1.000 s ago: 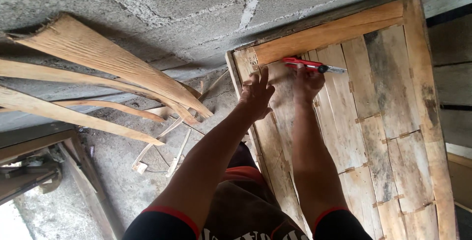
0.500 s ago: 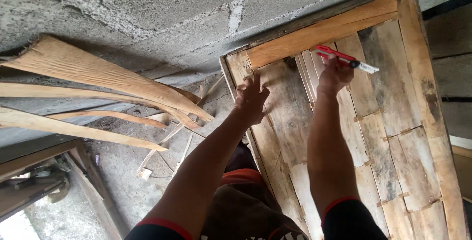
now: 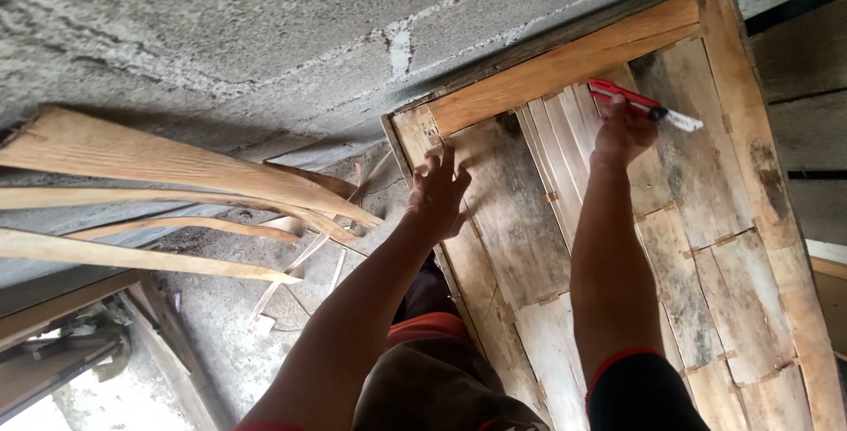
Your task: The person is cutting and preparing wood slats for a DIY project.
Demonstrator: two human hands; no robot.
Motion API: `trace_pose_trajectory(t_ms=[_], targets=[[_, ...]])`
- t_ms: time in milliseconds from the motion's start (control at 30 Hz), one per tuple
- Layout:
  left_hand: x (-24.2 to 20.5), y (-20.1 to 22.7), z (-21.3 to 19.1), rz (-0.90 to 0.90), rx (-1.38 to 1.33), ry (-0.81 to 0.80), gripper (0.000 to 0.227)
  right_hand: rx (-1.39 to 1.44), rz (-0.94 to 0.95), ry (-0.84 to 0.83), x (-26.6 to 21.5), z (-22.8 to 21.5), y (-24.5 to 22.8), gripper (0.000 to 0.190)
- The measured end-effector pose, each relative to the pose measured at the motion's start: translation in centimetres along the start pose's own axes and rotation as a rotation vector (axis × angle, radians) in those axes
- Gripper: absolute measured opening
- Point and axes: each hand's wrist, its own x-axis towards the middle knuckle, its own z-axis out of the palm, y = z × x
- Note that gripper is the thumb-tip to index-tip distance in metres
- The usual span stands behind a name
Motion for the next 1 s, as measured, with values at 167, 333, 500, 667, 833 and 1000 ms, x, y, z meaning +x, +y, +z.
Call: trace_pose_trajectory(t_ms=[167, 333, 500, 667, 833, 1000], targets=[[-0.3, 0.0, 1.3, 0.009, 0.014, 0.054, 0.095, 0.015, -0.167, -0.075, 3.9, -1.1, 5.8, 0.021], [-1.2, 0.2, 3.0, 0.014, -0.04, 0.154, 0.095, 0.061, -0.06, -0.118, -5.0, -0.6, -1.7, 0.015], [-2.2, 1.8, 2.7, -0.01, -0.117, 0.153, 0.075, -0.082, -0.185, -0.282, -9.2, -8.3, 2.0, 0.03], [-2.1, 4.6, 4.8, 0.036, -0.002, 0.048, 0.079, -0.461, -0.177, -0.138, -14.9, -12.6, 0.8, 0.016], [-3.3, 6.9, 7.9, 0.156, -0.044, 0.05, 0.071, -0.485, -0.195, 0.006, -16.1, -14.8, 3.6, 0.024], [-6.1, 7.7, 7.2, 0.193, 0.027, 0.121, 0.074, -0.228, -0.149, 0.029, -16.1, -14.2, 3.4, 0.019]])
